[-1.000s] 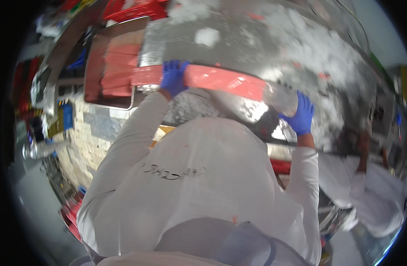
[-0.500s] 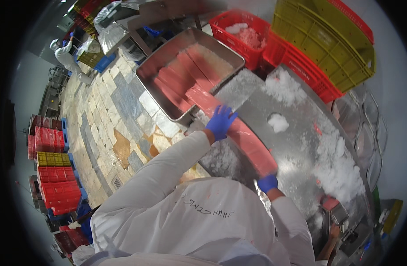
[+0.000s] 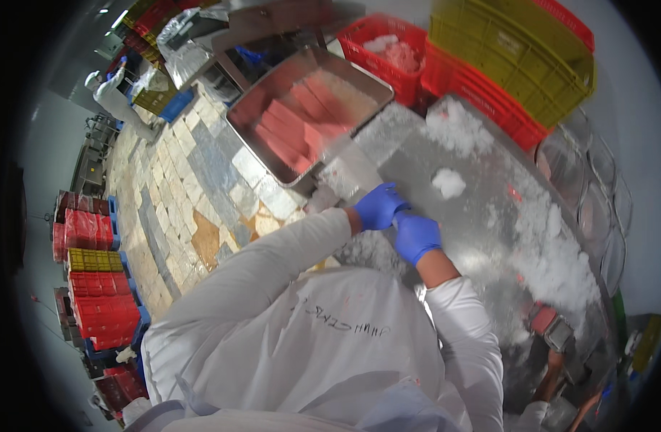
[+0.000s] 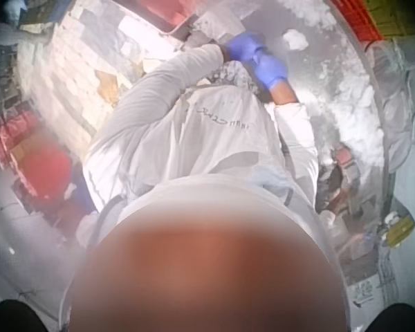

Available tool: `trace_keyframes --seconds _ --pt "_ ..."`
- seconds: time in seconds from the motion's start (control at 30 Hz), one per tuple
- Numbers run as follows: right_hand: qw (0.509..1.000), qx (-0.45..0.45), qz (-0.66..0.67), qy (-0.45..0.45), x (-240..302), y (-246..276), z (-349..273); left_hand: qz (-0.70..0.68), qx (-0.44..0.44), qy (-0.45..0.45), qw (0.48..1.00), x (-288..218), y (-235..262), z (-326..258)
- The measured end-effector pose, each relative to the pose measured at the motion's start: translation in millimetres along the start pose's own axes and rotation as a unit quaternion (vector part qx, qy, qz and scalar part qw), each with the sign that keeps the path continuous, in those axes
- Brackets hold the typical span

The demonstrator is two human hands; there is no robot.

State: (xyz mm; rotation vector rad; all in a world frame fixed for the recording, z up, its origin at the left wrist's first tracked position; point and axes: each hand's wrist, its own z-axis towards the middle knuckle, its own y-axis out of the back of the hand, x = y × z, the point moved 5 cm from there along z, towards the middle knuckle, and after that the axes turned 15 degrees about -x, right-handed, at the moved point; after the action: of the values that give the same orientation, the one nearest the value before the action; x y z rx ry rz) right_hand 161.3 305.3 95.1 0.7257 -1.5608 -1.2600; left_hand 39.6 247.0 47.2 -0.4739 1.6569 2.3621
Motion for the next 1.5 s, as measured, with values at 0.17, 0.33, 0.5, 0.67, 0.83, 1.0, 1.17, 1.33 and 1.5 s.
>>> trace_keyframes --seconds 0.17,0.33,0.5,0.67,0.83,1.0,1.17,1.33,1.5 --pt "0.995 -0.023 -0.014 -0.094 -34 33 -104 0.014 0.052 -0.069 0.996 -66 -26 -2" --pt "0.981 -0.055 -0.068 -0.173 -54 77 -170 0.055 -0.031 -0.109 0.992 -81 16 11" --pt "0.959 -0.116 -0.183 -0.183 -125 99 -214 0.093 -0.135 -0.074 0.984 -7 51 -9" --pt "0.904 -0.166 -0.313 -0.238 -196 165 -260 0.098 -0.152 -0.076 0.981 -4 122 -31" --pt "0.85 -0.286 -0.348 -0.274 -227 218 -281 -0.02 -0.025 -0.02 0.999 -33 131 -67" --pt "0.82 -0.346 -0.301 -0.343 -256 203 -302 -0.434 0.264 -0.06 0.859 -82 154 -96" --pt "0.882 -0.401 -0.133 -0.207 -265 63 -324 -0.827 0.199 0.122 0.512 -158 263 -72" --pt "0.929 -0.351 -0.113 -0.017 -32 25 -248 -0.531 -0.33 0.137 0.769 -79 289 -17" --pt "0.9 -0.394 -0.124 -0.138 -51 121 -239 -0.259 0.171 0.048 0.949 -22 183 -47"
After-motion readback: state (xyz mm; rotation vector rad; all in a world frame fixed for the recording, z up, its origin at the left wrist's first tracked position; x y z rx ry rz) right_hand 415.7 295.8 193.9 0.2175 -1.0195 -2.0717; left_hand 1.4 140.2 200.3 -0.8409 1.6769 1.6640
